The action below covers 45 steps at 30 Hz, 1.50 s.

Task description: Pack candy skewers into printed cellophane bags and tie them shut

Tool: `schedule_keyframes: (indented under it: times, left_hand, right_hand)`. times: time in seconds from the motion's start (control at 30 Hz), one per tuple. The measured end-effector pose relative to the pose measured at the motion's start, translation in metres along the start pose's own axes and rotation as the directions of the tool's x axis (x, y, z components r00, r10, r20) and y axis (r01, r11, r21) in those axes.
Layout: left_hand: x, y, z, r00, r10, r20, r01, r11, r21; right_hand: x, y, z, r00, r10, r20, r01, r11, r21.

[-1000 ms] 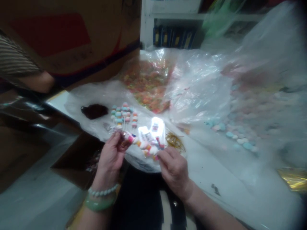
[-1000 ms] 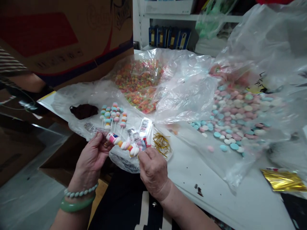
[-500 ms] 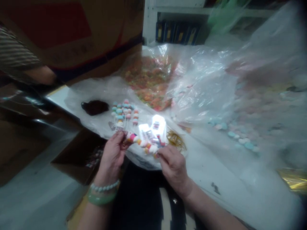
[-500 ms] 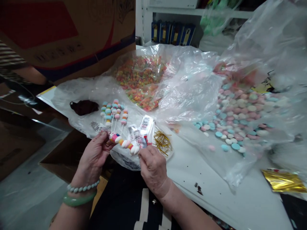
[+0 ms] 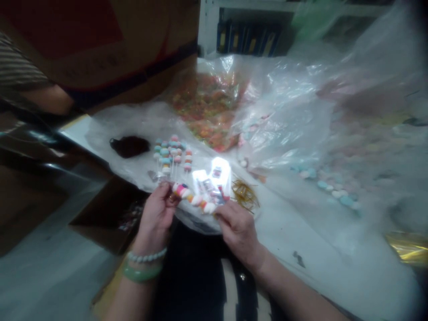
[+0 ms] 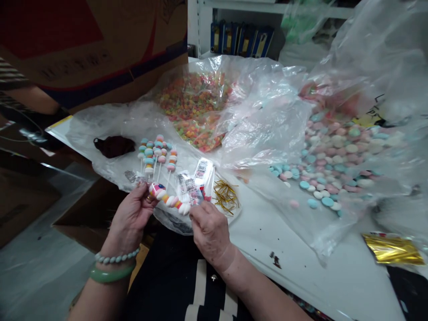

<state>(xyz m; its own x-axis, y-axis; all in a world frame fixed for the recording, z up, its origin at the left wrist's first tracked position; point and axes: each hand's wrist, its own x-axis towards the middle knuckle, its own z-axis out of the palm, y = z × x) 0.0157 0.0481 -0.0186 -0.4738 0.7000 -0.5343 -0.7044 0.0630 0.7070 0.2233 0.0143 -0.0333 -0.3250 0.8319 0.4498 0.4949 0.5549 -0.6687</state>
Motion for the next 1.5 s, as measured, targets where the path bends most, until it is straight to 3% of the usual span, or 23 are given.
schedule_keyframes:
  times: [0.17, 0.33, 0.5, 0.63, 0.77, 0.9, 1.03, 1.2, 1.33, 1.5]
  left_hand:
    - [0.005, -0.003, 0.000, 0.999, -0.038, -0.036, 0.037, 0.998, -0.042]
    - [0.006, -0.004, 0.000, 1.000, -0.013, -0.022, 0.012, 0.999, -0.041]
    - [0.008, -0.006, -0.004, 0.996, 0.061, 0.069, -0.060, 0.998, -0.022]
    - [0.005, -0.010, -0.005, 0.983, 0.086, 0.159, -0.102, 0.990, 0.095]
    - [0.000, -0.017, -0.003, 0.971, 0.008, 0.238, -0.039, 0.991, 0.127]
    - [-0.003, -0.021, 0.000, 0.968, -0.077, 0.238, 0.057, 0.994, 0.090]
    - [-0.006, -0.024, 0.005, 0.981, -0.102, 0.166, 0.095, 0.994, 0.050]
    - [-0.010, -0.031, 0.013, 0.994, -0.059, 0.096, 0.067, 0.994, -0.085]
    - [-0.011, -0.034, 0.011, 0.983, -0.046, 0.176, 0.041, 0.999, 0.034]
    - [-0.006, -0.030, 0.001, 0.960, -0.137, 0.243, 0.085, 0.973, 0.213]
  right_hand:
    - [0.000, 0.000, 0.001, 1.000, 0.010, 0.021, -0.011, 1.000, 0.007]
    - [0.002, 0.003, 0.003, 0.988, 0.152, 0.007, -0.150, 0.973, 0.178]
    - [0.007, 0.007, 0.002, 0.929, 0.352, 0.115, -0.370, 0.869, 0.328]
    - [0.009, 0.008, 0.001, 0.887, 0.411, 0.212, -0.462, 0.800, 0.384]
    - [0.006, 0.011, 0.007, 0.888, 0.416, 0.195, -0.459, 0.807, 0.371]
    - [0.002, 0.015, 0.012, 0.922, 0.376, 0.090, -0.385, 0.874, 0.296]
    - [-0.002, 0.016, 0.014, 0.968, 0.249, -0.037, -0.237, 0.952, 0.191]
    - [-0.003, 0.015, 0.016, 0.986, 0.152, -0.073, -0.145, 0.985, 0.096]
    - [-0.002, 0.018, 0.015, 0.978, 0.203, -0.037, -0.196, 0.970, 0.146]
    - [-0.003, 0.022, 0.013, 0.983, 0.179, 0.030, -0.182, 0.973, 0.146]
